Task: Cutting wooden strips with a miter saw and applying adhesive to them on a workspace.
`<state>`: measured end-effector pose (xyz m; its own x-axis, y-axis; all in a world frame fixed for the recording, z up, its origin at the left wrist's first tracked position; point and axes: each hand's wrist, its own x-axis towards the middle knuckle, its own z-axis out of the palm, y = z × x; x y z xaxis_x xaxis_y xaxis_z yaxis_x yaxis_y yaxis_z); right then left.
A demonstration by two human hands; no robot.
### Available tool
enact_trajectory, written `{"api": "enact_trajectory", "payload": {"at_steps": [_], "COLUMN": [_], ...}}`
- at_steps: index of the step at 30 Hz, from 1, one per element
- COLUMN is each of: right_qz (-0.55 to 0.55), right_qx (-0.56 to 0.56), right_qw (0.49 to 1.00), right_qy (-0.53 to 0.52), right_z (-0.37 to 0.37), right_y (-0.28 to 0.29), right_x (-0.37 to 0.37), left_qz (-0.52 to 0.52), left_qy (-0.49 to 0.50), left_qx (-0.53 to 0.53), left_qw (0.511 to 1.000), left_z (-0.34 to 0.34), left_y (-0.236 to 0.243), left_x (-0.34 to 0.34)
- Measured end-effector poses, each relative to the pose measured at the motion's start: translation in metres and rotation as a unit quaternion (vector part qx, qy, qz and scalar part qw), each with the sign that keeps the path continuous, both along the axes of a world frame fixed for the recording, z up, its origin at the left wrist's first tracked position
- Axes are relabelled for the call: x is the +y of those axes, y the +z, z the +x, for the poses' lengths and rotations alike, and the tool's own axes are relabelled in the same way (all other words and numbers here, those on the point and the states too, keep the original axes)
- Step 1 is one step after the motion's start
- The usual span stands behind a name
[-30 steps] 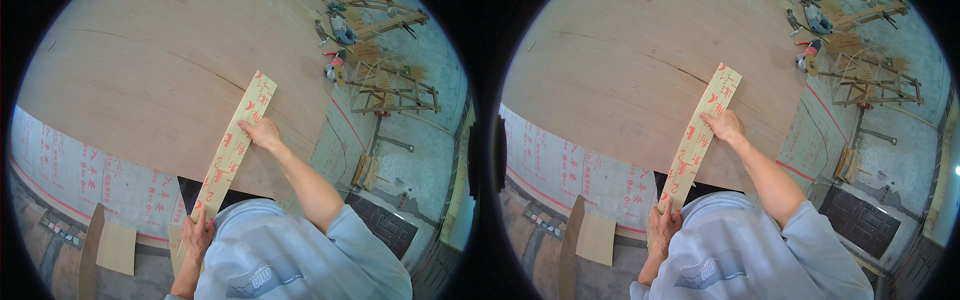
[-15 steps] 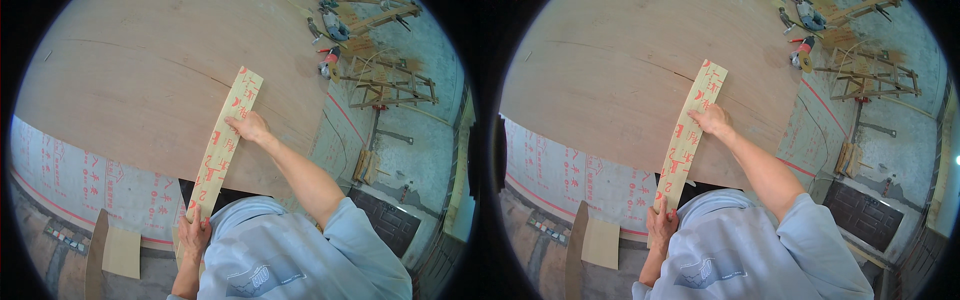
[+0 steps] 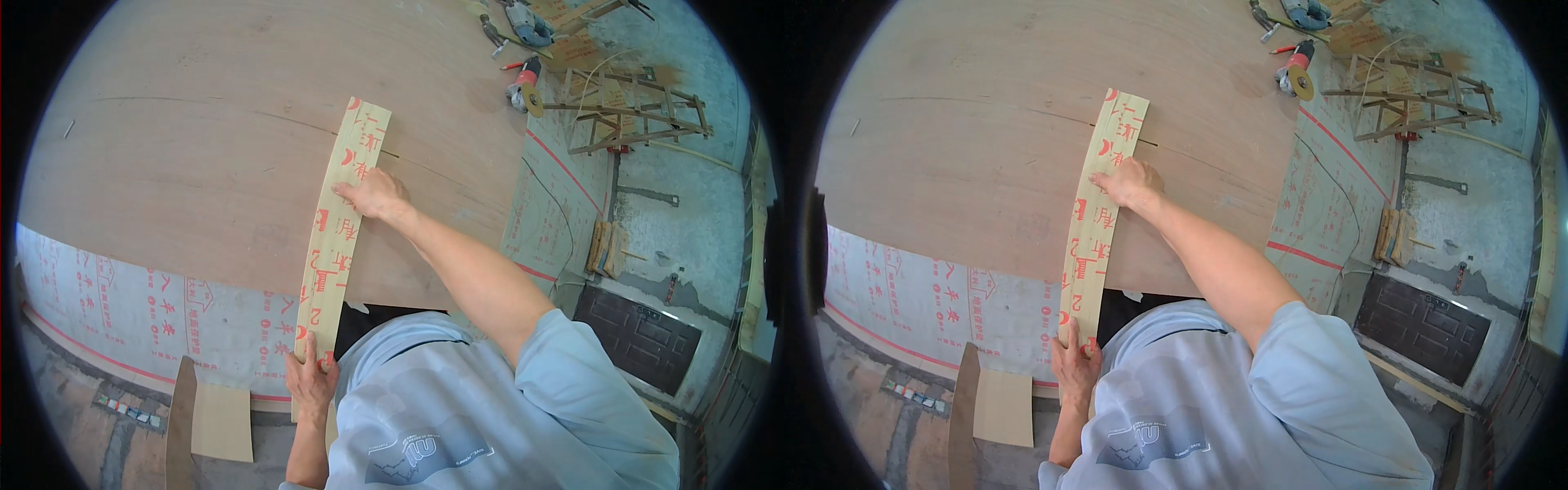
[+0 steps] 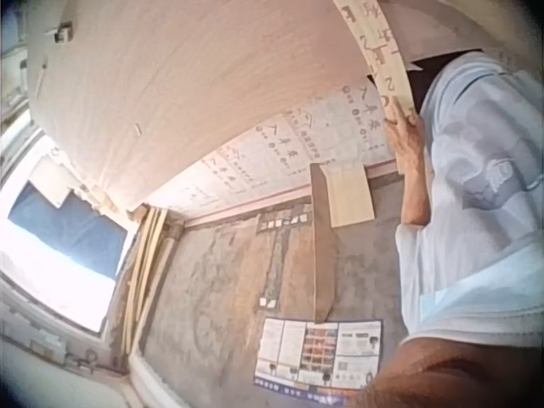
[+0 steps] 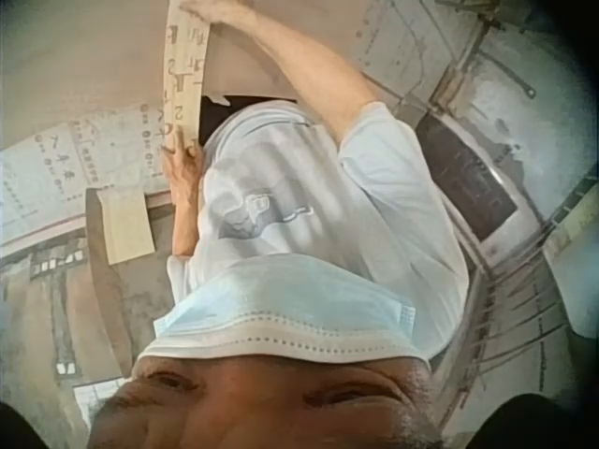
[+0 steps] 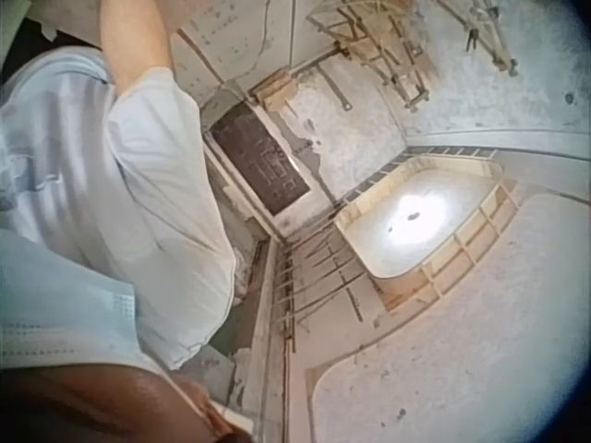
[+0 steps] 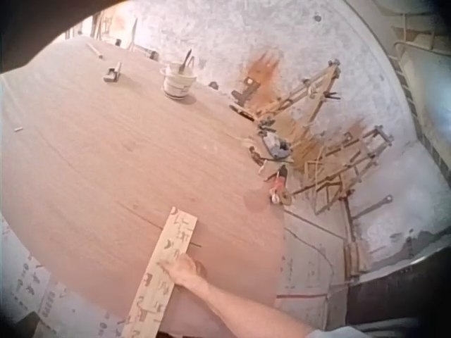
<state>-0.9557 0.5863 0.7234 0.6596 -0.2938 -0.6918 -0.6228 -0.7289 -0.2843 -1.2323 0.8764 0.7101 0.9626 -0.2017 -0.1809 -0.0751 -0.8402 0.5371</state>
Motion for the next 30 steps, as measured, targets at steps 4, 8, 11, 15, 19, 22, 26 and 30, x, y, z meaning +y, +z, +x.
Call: {"api": "enact_trajectory", "payload": {"at_steps": [4, 8, 11, 15, 19, 22, 26, 30], "right_qz": [-0.006, -0.033, -0.035, -0.060, -0.074, -0.052, -0.081, -0.045], "right_qx": [0.024, 0.068, 0.098, 0.103, 0.081, 0.071, 0.037, -0.020], "right_qw": [0.999, 0.995, 0.988, 0.980, 0.980, 0.980, 0.988, 0.994], "right_qy": [0.029, 0.070, 0.116, 0.161, 0.165, 0.181, 0.127, 0.101], "right_z": [0.010, 0.022, 0.031, 0.035, 0.038, 0.045, 0.050, 0.043], "right_y": [0.000, -0.001, -0.003, -0.007, -0.006, 0.005, 0.024, 0.038], "right_x": [0.004, 0.005, 0.006, 0.007, 0.014, 0.026, 0.046, 0.055], "left_qz": [-0.001, -0.002, 0.001, 0.008, 0.001, 0.007, 0.008, -0.027], "left_qy": [0.001, -0.007, -0.008, -0.007, -0.007, 0.014, 0.021, 0.029], "left_qx": [-0.001, -0.011, -0.009, 0.013, 0.005, -0.008, 0.018, 0.023], "left_qw": [1.000, 1.000, 1.000, 1.000, 1.000, 1.000, 1.000, 0.999], "left_z": [0.002, 0.006, 0.006, 0.006, 0.010, 0.013, 0.024, 0.032], "left_y": [0.001, 0.003, 0.004, 0.003, 0.003, 0.009, 0.016, 0.022], "left_x": [0.004, 0.008, 0.009, 0.011, 0.012, 0.013, 0.022, 0.033]}}
